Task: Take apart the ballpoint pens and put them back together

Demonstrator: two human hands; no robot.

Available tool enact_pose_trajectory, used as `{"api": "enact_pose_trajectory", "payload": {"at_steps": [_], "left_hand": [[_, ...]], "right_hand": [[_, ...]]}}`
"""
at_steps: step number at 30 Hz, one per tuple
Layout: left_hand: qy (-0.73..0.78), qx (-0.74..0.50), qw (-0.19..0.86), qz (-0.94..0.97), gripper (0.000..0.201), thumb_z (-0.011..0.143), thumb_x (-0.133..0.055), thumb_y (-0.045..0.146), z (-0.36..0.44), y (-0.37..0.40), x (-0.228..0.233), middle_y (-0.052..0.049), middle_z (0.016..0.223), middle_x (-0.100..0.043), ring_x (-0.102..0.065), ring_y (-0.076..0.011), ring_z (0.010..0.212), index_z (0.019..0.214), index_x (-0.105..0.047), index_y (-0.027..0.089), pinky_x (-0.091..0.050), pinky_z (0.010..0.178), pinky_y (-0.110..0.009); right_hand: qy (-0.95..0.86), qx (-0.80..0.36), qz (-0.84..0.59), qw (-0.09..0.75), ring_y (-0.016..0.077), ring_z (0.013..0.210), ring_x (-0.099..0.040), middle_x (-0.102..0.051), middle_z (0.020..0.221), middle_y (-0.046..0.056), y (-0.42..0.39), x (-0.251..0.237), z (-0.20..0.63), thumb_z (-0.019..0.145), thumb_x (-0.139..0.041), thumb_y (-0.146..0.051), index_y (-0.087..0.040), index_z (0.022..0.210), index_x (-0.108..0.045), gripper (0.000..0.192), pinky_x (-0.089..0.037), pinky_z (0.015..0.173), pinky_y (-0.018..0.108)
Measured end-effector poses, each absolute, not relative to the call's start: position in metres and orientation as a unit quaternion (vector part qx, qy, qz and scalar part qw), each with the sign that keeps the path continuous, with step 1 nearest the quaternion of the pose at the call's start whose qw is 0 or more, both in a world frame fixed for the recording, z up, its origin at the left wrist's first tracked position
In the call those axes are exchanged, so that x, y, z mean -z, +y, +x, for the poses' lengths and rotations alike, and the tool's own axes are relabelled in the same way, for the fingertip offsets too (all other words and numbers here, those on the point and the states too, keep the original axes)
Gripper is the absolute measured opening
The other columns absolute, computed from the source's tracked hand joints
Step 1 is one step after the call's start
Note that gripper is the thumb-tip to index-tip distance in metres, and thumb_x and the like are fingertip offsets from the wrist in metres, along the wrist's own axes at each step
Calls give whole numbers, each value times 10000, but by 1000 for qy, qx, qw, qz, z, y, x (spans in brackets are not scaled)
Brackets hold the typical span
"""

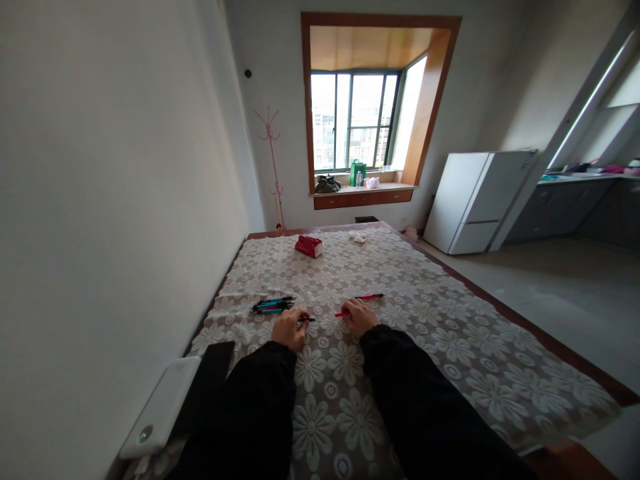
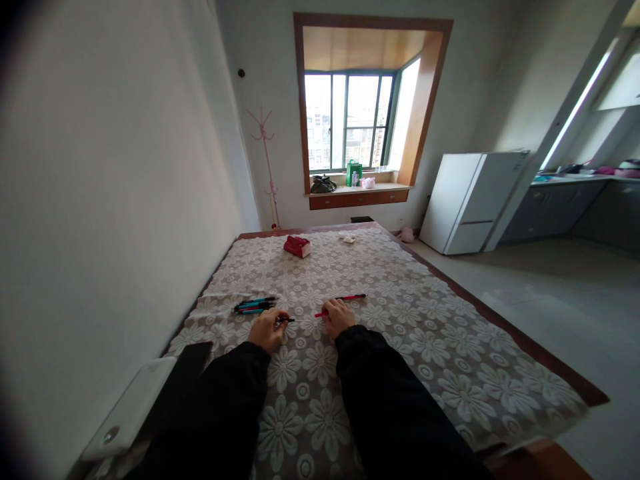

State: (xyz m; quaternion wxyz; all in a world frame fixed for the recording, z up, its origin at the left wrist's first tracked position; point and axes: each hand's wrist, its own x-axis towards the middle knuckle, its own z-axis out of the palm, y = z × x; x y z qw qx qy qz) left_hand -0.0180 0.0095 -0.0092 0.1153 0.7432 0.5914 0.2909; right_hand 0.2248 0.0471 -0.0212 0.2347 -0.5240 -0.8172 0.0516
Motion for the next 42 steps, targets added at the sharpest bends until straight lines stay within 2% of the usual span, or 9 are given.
{"api": "enact_pose_trajectory", "payload": {"at_steps": [9,14,18,22,35,42], "left_hand": [[574,-292,101,758,188,801,-591,196,-16,5,5,-32,952,-665,-555,-211,985,928,-716,258,-403,860,-319],[548,-304,101,773,194,813,-595,204,-15,3,3,-29,953,-671,-563,-209,988,945,-722,269,-410,866,-327],[535,-307,110,779,202,821,-592,209,-14,4,3,-37,958,-679,-567,-214,994,956,-727,277,-416,886,-341],[522,-316,122,783,220,829,-578,202,-14,5,4,-37,963,-683,-570,-209,994,972,-727,278,-420,910,-339],[589,-307,109,740,188,758,-602,136,-19,7,7,-31,958,-670,-575,-214,973,889,-690,239,-405,871,-321],[648,-306,116,688,84,804,-611,227,-23,13,14,-31,862,-653,-616,-179,847,883,-592,206,-415,764,-270]], "right_hand": [[-819,-43,-528,222,234,982,-517,-638,1003,64,48,22,228,804,-592,-188,-225,910,-665,134,-368,874,359],[-843,-53,-461,271,232,1068,-524,-637,1113,51,44,20,222,772,-623,-172,-253,1079,-650,319,-329,966,394],[-872,-76,-392,285,223,1047,-549,-657,1064,40,40,18,215,784,-674,-252,-260,962,-684,179,-331,971,401],[-866,-78,-396,293,207,1000,-567,-671,1003,33,42,20,215,815,-661,-243,-250,826,-695,37,-346,956,396],[-837,-67,-469,275,210,1010,-544,-661,1033,25,49,24,222,782,-679,-162,-231,759,-678,73,-360,917,373],[-844,-65,-461,266,211,1021,-538,-649,1054,26,48,23,223,778,-675,-167,-230,766,-670,65,-368,919,369]]}}
